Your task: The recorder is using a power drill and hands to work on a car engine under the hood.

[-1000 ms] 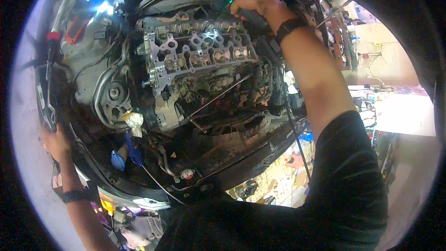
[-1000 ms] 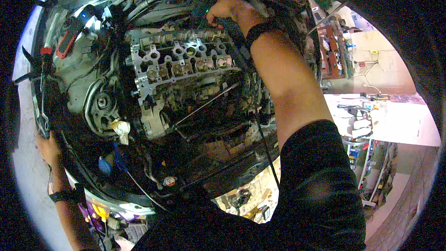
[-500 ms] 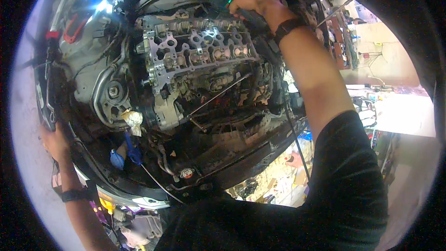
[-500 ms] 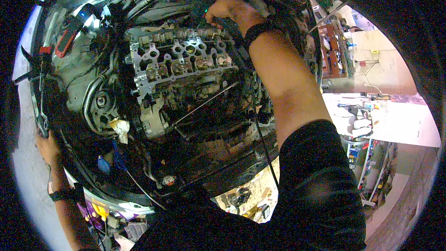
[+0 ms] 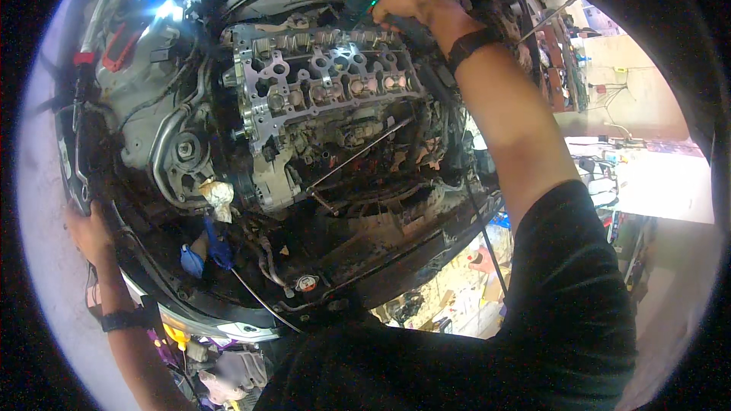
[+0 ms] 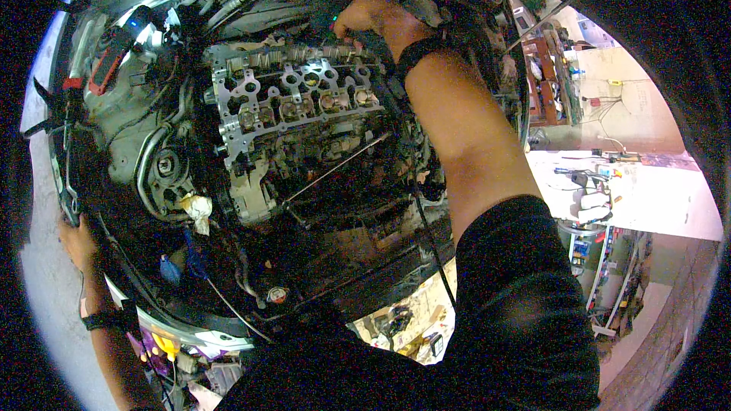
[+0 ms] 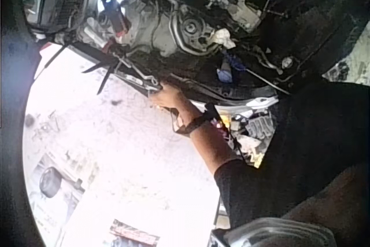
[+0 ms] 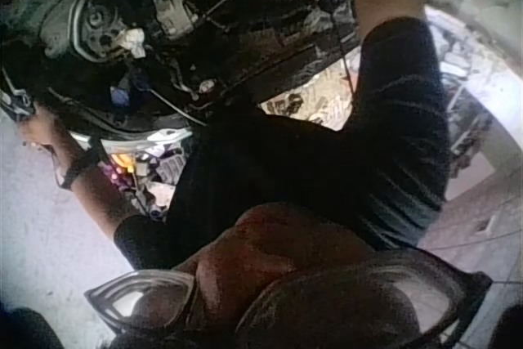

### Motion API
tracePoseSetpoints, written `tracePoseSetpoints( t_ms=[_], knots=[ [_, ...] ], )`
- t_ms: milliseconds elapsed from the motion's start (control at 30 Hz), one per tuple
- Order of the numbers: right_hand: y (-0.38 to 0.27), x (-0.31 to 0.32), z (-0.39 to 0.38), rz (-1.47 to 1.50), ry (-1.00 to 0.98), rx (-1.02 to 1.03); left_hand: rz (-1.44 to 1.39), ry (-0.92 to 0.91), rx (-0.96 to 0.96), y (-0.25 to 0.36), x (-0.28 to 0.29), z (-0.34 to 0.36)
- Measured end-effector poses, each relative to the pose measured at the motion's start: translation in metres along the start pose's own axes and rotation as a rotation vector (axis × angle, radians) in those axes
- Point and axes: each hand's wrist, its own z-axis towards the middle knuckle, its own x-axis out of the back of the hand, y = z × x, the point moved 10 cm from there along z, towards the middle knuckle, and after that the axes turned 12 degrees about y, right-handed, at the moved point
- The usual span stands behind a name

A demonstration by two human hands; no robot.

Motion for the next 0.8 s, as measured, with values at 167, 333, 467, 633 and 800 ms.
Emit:
tracePoseSetpoints(
  t_ms=[167,333,467,633,800],
  knots=[
    [-0.006,-0.001,-0.006,-0.017,-0.012,-0.021,0.038,-0.032,0.025,-0.005,-0.002,-0.001],
    [-0.008,0.0,-0.013,-0.155,-0.042,-0.069,0.006,-0.01,0.007,-0.002,0.0,0.0],
    [-0.011,-0.003,-0.014,-0.146,-0.064,-0.015,0.023,-0.024,0.011,-0.002,-0.001,-0.001],
    [-0.003,-0.002,-0.009,-0.157,-0.042,-0.012,0.01,-0.022,0.024,-0.001,-0.001,0.001],
    [-0.011,0.008,-0.016,-0.179,-0.02,-0.041,0.043,-0.024,0.032,0.0,0.003,0.0]
  ],
)
